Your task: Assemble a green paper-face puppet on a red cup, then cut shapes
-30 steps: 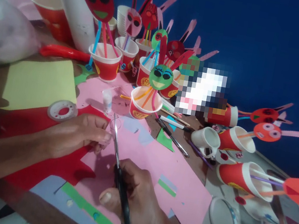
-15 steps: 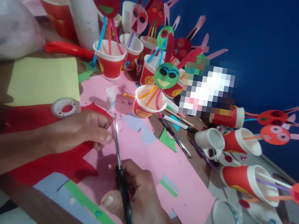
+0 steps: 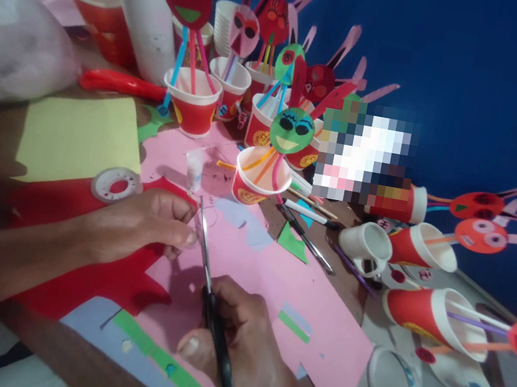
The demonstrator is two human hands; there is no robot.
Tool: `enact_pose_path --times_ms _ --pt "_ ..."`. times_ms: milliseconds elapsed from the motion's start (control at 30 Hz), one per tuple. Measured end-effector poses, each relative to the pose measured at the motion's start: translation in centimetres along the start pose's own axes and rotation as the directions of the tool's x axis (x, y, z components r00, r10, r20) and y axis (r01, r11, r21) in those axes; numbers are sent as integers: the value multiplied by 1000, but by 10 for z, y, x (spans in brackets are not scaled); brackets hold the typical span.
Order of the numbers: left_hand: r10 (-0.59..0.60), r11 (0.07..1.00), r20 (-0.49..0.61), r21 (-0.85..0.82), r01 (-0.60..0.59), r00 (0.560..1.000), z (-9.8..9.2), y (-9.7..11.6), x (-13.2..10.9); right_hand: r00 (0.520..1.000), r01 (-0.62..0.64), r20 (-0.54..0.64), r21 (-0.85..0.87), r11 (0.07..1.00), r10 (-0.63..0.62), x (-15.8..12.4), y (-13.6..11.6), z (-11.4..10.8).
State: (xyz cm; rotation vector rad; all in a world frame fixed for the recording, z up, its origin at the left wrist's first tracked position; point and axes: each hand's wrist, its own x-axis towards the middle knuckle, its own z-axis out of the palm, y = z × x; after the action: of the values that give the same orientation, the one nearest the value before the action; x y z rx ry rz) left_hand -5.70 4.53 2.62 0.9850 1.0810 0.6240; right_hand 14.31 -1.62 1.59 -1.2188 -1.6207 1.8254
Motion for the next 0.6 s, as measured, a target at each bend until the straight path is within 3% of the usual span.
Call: enact_pose_path --times_ms 600 --pt "-16 1000 -11 2 16 1000 0 3 -2 1000 -18 3 8 1000 18 0 0 -2"
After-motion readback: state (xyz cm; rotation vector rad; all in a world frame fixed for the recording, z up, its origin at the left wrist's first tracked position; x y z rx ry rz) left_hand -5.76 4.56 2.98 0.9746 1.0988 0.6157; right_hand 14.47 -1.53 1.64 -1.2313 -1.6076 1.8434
